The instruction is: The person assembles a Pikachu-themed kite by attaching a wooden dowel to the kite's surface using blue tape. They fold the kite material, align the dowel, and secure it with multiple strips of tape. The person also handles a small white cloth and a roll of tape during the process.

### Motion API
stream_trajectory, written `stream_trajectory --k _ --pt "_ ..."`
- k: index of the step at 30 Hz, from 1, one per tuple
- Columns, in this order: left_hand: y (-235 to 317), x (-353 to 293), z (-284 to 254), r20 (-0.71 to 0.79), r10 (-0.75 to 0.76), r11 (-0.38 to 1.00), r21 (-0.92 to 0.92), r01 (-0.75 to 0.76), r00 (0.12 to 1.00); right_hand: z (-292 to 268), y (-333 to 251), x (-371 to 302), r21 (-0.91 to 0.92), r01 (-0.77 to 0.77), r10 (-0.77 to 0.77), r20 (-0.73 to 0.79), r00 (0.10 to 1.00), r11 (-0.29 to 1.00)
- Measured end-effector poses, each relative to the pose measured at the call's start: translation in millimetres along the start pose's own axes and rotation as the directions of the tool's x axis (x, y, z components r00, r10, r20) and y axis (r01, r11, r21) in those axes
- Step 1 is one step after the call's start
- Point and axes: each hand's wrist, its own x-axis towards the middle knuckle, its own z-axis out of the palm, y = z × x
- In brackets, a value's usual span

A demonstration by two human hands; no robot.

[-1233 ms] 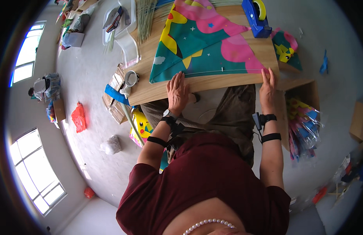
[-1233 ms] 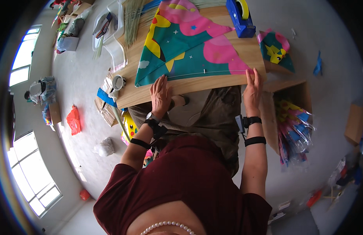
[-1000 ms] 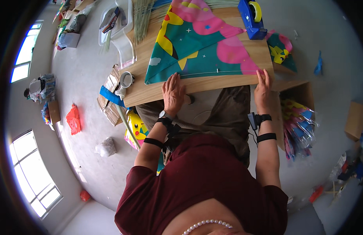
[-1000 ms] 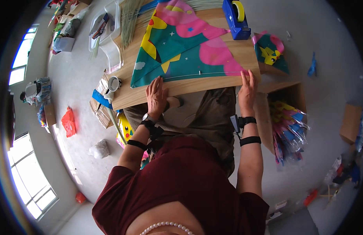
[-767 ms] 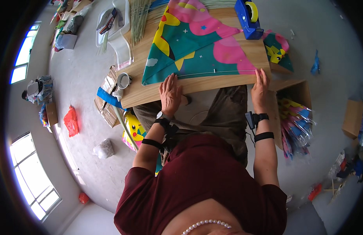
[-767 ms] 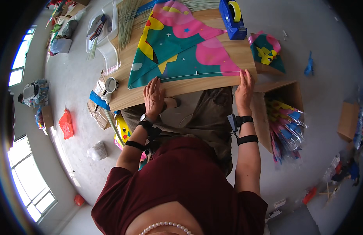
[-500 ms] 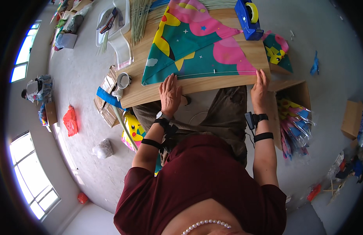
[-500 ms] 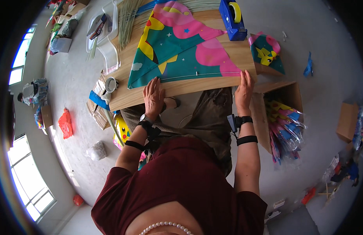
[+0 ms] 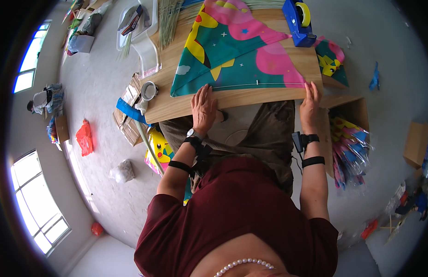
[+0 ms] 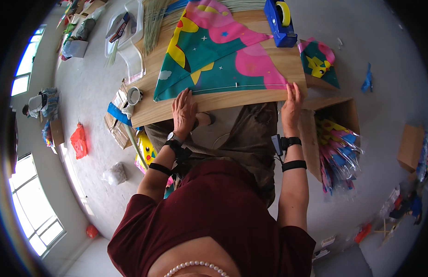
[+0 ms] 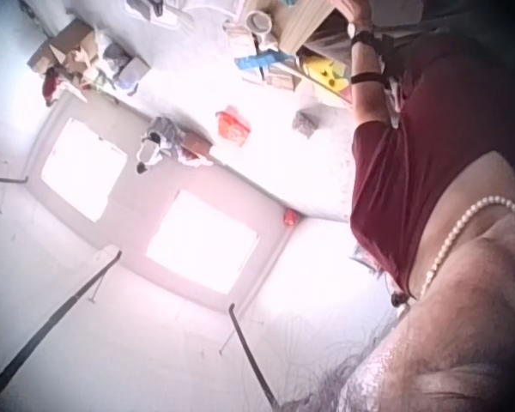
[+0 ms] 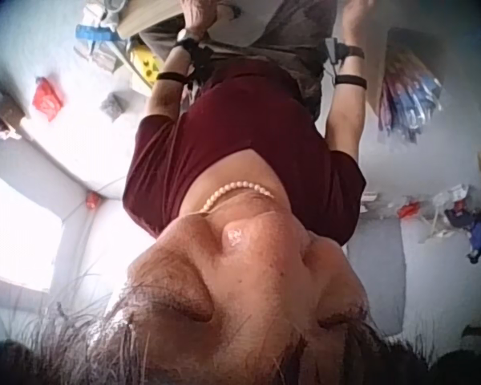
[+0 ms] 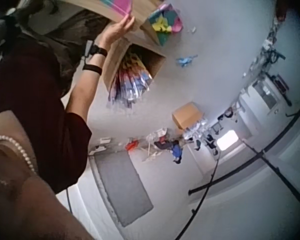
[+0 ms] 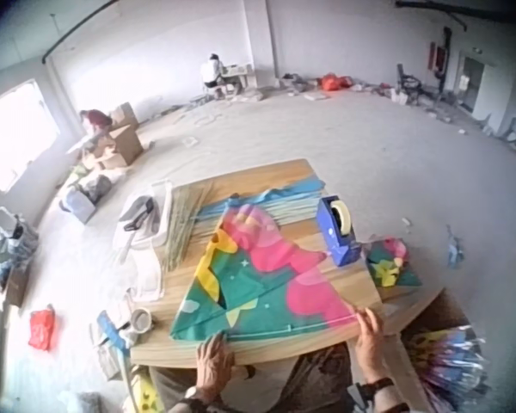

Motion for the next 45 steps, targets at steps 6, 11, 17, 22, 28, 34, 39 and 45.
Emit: stream_trajectory --k 6,11,17,22,28,34,39,45 --pt "0 -2 1 -0.010 -0.022 0.999 -0.025 0.022 1.000 -2 -2 0 0.008 0.010 -0.010 0.007 1.000 1.000" --pt "2 -2 1 -0.032 -0.077 0.997 -0.030 0.077 0.996 -4 -4 2 -0.006 0.021 -0.021 -0.009 1.000 1.000" --pt "3 -6 0 -0.039 -0.109 0.990 -0.096 0.105 0.993 -5 -8 5 -0.113 0.053 -0.055 -0.014 0.998 0.992" --pt "7 -6 2 -0.030 -0.119 0.989 -0.088 0.116 0.992 -5 -6 4 -0.016 0.010 -0.010 0.009 1.000 1.000" --pt "7 -5 0 -0.004 -0.140 0.987 -0.083 0.139 0.990 -5 -4 5 0.012 0.018 -0.018 0.006 1.000 1.000" --pt "8 -4 -1 -0.008 -0.137 0.988 -0.077 0.136 0.991 -6 -6 6 -0.006 0.019 -0.019 0.028 0.999 1.000" --pt "8 -4 0 -0.012 -0.135 0.989 -0.067 0.134 0.991 -2 -2 4 -0.004 0.013 -0.013 0.021 1.000 1.000" --pt "10 -4 -1 -0.006 -0.140 0.988 -0.068 0.139 0.990 -3 -4 4 0.011 0.012 -0.012 0.020 1.000 1.000"
